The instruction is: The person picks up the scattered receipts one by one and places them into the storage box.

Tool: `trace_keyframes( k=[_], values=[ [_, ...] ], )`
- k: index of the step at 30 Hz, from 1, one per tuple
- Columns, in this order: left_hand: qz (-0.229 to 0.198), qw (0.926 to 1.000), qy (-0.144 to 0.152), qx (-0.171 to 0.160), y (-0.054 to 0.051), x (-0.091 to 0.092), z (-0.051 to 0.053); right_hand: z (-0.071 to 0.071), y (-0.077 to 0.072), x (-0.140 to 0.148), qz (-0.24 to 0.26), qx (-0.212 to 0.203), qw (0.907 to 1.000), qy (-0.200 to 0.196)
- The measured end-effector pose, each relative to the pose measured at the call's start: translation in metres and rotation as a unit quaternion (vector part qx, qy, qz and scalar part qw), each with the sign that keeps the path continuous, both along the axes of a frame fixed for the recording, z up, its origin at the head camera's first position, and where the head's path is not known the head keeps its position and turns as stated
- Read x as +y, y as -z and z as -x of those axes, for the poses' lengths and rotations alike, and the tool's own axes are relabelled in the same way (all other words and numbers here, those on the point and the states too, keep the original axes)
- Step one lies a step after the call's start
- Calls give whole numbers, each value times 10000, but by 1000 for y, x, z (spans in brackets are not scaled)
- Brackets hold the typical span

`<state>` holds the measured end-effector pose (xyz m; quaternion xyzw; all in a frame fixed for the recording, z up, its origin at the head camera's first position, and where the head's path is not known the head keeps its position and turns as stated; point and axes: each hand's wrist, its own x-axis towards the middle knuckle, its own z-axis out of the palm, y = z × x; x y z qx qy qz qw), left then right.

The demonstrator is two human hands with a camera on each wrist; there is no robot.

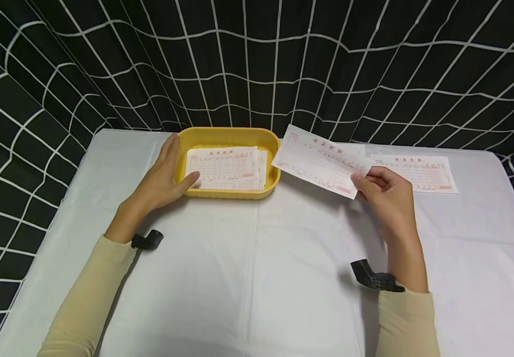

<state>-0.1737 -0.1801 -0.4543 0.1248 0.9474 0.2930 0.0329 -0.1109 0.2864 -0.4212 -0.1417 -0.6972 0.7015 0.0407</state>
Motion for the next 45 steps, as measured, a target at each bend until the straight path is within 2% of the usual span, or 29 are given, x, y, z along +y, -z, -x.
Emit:
trace_keyframes(
  k=[7, 12, 14, 21, 24, 31, 36, 45],
  values=[
    [43, 10000, -36, 13, 1, -1, -2, 15, -6, -15, -294, -184, 9990, -294],
    [31, 10000, -48, 10, 0, 0, -2, 26, -11, -28, -1138, -352, 9915, -533],
    [44, 10000, -47, 1, 0, 1, -1, 31, -13, -34, -1325, -359, 9884, -643],
    [28, 10000, -27, -41, -2, 4, 0, 42, -16, -55, -1323, -143, 9865, -958],
    [33, 10000, -43, -62, -2, 4, 0, 48, -17, -68, -1529, -61, 9820, -1106],
    [58, 10000, -39, -48, -2, 2, 0, 58, -24, -98, -1610, 53, 9752, -1519],
    [3, 10000, -1, -28, -1, 0, 0, 63, -29, -122, -2030, 88, 9607, -1894],
    [-54, 10000, 43, 57, 0, -1, 1, 67, -27, -159, -2774, 350, 9296, -2402]
  ],
)
